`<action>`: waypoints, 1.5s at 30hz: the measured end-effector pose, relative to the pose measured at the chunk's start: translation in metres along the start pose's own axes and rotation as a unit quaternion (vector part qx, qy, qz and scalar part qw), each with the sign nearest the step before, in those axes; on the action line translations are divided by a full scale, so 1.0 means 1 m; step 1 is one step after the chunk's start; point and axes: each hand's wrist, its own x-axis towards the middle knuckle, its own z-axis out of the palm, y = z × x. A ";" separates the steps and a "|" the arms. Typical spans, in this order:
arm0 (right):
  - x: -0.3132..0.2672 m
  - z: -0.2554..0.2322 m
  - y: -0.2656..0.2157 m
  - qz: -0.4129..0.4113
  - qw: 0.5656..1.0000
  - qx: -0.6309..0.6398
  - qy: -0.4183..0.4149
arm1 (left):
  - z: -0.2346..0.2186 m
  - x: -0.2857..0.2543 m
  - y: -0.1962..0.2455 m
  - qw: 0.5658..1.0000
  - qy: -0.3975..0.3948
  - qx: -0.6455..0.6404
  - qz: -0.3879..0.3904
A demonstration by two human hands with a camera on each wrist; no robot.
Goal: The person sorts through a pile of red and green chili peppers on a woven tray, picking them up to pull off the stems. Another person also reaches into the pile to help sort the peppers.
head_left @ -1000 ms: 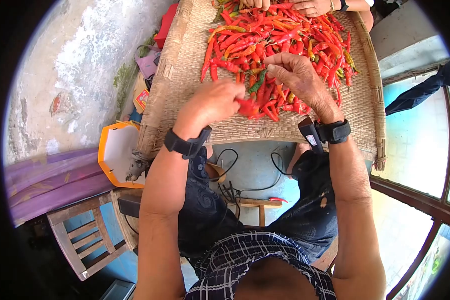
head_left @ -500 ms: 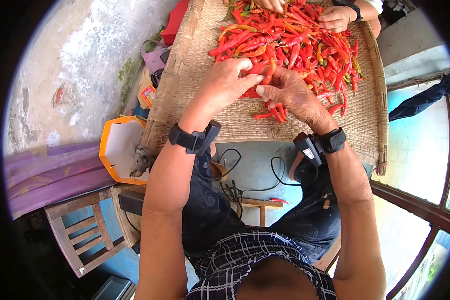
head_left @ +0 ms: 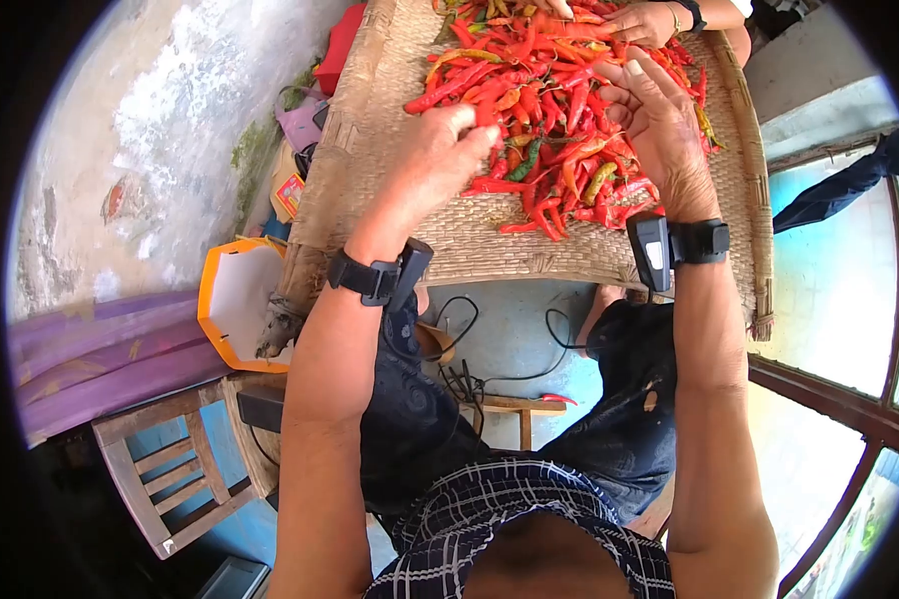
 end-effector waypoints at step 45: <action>-0.015 -0.028 -0.021 -0.240 0.886 -0.396 0.001 | 0.007 0.003 -0.035 0.970 0.051 0.209 0.109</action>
